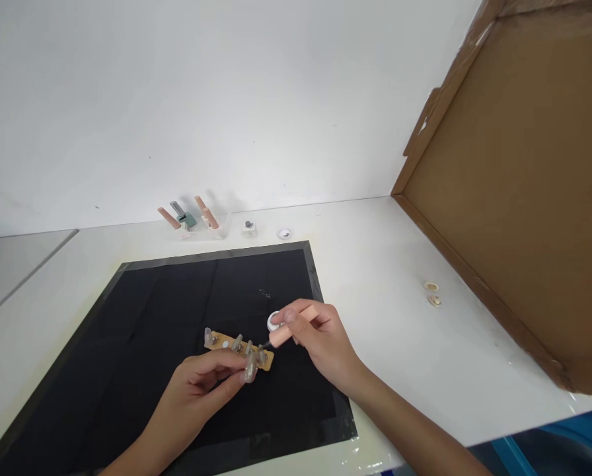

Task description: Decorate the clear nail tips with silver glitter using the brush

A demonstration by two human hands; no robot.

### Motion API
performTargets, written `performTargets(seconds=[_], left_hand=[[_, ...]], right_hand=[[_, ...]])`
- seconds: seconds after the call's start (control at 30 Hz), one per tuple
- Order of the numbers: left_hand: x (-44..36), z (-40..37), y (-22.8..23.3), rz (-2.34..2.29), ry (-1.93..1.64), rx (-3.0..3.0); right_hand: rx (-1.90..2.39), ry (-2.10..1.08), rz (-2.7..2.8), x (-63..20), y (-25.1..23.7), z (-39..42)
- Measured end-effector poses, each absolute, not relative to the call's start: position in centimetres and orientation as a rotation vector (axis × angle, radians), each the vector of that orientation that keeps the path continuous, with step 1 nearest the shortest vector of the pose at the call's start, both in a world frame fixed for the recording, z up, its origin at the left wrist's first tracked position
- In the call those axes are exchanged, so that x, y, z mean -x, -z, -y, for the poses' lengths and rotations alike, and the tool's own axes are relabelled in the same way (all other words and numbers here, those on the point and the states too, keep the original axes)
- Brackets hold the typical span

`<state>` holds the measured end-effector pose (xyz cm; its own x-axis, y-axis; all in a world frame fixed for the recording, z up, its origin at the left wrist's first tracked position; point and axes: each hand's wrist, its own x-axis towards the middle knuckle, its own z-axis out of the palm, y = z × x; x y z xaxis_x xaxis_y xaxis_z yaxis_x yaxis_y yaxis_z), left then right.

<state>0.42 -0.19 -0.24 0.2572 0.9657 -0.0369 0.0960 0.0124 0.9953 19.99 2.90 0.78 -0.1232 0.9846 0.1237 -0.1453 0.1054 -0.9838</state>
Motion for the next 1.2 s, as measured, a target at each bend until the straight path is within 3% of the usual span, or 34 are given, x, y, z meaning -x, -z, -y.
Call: performTargets(seconds=[0.5, 1.2], left_hand=[[-0.5, -0.1, -0.6, -1.082, -0.956, -1.145], [-0.7, -0.2, -0.5, -1.01, -0.978, -1.079]], right_hand=[[0.956, -0.874, 1.807, -18.6, -1.1, -0.7], [0.859, -1.023, 1.798, -18.3, -0.7, -0.6]])
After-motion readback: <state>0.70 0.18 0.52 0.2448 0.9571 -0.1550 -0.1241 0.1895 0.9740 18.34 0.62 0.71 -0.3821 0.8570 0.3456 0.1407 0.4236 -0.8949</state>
